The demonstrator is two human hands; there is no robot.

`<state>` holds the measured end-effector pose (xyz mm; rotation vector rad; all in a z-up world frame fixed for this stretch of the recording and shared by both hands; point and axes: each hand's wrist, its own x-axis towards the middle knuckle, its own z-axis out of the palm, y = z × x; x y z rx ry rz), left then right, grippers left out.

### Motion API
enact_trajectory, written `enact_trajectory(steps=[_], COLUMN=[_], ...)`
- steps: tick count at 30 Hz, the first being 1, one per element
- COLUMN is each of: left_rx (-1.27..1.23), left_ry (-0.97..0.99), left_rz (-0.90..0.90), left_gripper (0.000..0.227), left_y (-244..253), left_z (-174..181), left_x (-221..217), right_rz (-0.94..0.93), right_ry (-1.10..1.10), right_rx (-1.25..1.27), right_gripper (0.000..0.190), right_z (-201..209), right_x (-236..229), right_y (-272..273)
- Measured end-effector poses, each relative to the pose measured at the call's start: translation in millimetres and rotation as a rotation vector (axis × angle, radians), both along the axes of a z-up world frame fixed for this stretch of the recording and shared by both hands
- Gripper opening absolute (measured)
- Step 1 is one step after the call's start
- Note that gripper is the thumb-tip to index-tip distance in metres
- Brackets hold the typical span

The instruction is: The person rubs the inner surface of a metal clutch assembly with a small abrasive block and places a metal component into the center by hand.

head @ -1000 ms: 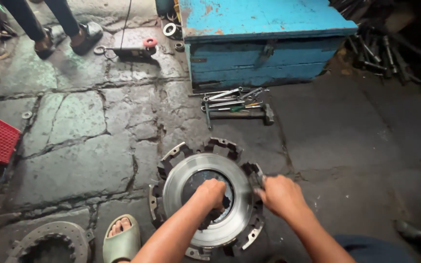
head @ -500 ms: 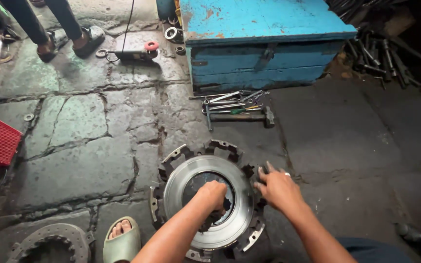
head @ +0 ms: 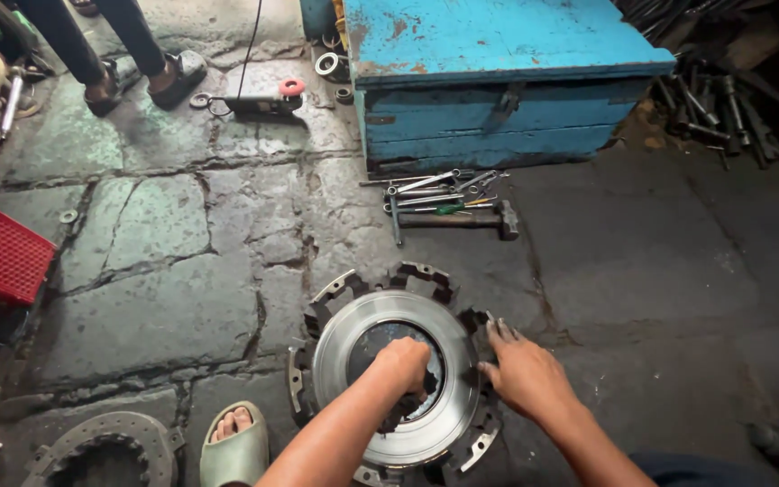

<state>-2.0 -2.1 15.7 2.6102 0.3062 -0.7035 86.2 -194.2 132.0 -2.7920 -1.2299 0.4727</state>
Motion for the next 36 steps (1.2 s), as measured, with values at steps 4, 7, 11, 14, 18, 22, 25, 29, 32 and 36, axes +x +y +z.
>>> enact_trajectory(steps=[4, 7, 11, 14, 18, 22, 25, 29, 32, 36], left_rx=[-0.016, 0.002, 0.000, 0.004, 0.009, 0.019, 0.007, 0.011, 0.012, 0.013], left_ry=[0.025, 0.012, 0.016, 0.006, 0.027, 0.008, -0.006, -0.002, -0.030, -0.057], left_rz=[0.043, -0.004, 0.022, 0.018, 0.007, -0.007, 0.021, 0.011, 0.011, 0.028], left_gripper=[0.057, 0.054, 0.054, 0.054, 0.055, 0.054, 0.058, 0.052, 0.052, 0.053], left_y=[0.2, 1.3, -2.0, 1.7, 1.6, -1.4, -2.1, -1.2, -4.4, -2.9], left_z=[2.6, -0.8, -4.7, -0.8, 0.1, 0.6, 3.0, 0.6, -1.8, -3.5], left_x=[0.5, 4.0, 4.9, 4.7, 4.1, 3.0, 0.5, 0.0, 0.0, -3.7], right_rz=[-0.029, 0.021, 0.025, -0.049, 0.014, 0.025, -0.076, -0.055, -0.062, -0.087], right_ry=[0.049, -0.048, -0.007, 0.073, 0.006, 0.023, 0.091, 0.035, 0.035, 0.064], right_rx=[-0.224, -0.138, -0.104, -0.206, -0.092, -0.002, -0.264, -0.156, -0.150, -0.235], right_gripper=[0.087, 0.095, 0.094, 0.093, 0.098, 0.091, 0.093, 0.092, 0.088, 0.094], right_z=[-7.0, -10.4, -3.5, 5.9, -4.9, -2.3, 9.0, 13.0, 16.3, 11.2], right_x=[-11.1, -5.3, 4.1, -2.5, -0.2, 7.5, -7.1, -10.2, -6.6, -14.4], right_y=[-6.2, -2.9, 5.4, 2.8, 2.5, 3.5, 1.1, 7.0, 8.9, 1.0])
